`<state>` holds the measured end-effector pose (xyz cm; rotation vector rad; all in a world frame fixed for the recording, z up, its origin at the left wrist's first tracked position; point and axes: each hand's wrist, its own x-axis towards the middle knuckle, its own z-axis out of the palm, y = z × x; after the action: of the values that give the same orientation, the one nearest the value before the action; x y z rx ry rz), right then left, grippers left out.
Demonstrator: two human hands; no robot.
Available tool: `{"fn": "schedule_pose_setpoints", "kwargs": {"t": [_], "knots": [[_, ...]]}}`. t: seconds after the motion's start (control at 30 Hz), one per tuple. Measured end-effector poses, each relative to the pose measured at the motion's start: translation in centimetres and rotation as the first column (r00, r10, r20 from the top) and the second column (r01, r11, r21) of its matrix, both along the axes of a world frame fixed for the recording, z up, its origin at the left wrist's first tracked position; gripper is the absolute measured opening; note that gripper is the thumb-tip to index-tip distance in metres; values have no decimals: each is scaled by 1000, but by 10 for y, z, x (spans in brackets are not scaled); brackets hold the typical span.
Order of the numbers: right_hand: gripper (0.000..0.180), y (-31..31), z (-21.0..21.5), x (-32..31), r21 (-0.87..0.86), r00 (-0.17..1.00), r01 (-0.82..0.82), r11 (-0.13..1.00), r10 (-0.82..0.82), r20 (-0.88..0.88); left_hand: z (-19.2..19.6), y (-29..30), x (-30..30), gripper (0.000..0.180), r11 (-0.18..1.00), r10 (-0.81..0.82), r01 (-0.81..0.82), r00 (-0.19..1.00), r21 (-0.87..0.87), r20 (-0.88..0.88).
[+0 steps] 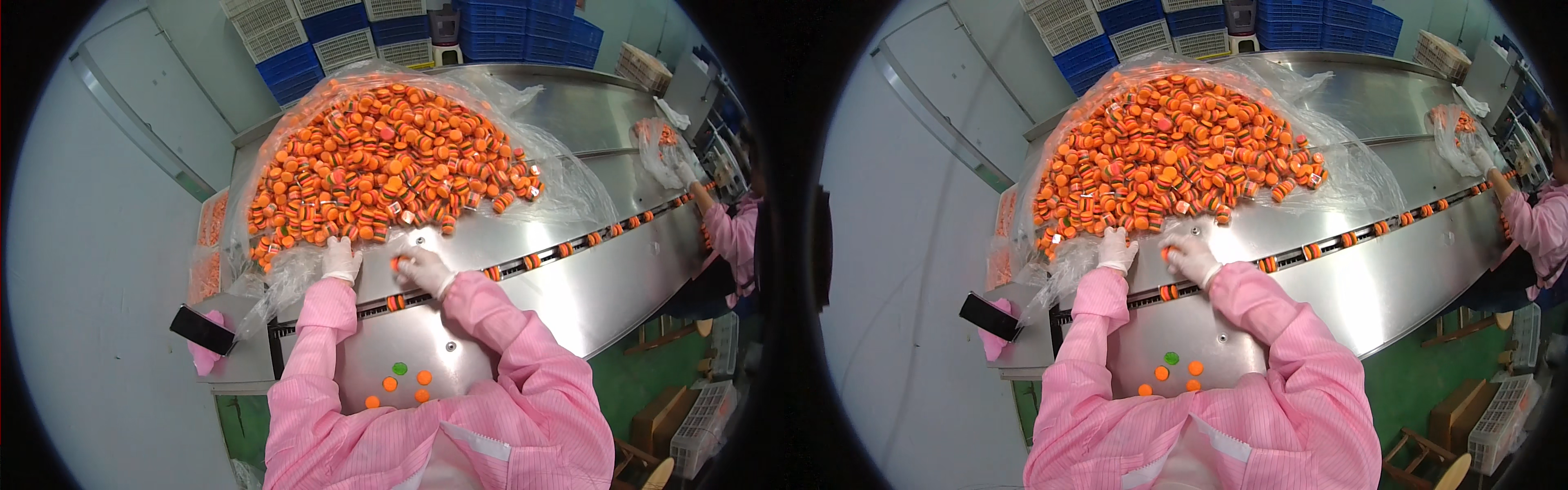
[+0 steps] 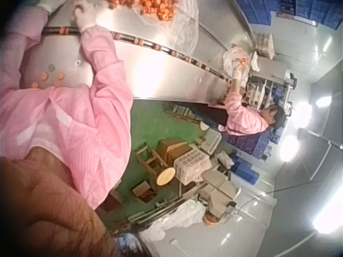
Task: The person picks up small orange and green circular candy pieces from a large plastic bag and places them into slots on a moving conveyor belt. The person uses both hands to continuously feed the belt with the candy pieces, ensuring they are aligned in the track.
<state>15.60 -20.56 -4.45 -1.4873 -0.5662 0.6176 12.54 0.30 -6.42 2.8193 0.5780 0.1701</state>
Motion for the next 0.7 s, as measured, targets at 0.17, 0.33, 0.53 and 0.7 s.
{"fn": "schedule_pose_setpoints", "kwargs": {"t": [0.17,0.33,0.53,0.7], "knots": [[12,17,-3,-58,-387,898,43,921,134,420,15,-3,-1,31,997,-49,58,985,49,-166],[25,19,-19,-61,-596,750,288,750,210,627,25,6,-43,21,962,-234,250,961,-105,150],[32,-23,29,26,-532,644,610,588,23,764,29,-18,-121,17,877,-425,430,903,-213,71],[31,-53,8,64,-555,630,688,468,-5,777,33,-16,-116,18,743,-668,665,737,66,102]]}}
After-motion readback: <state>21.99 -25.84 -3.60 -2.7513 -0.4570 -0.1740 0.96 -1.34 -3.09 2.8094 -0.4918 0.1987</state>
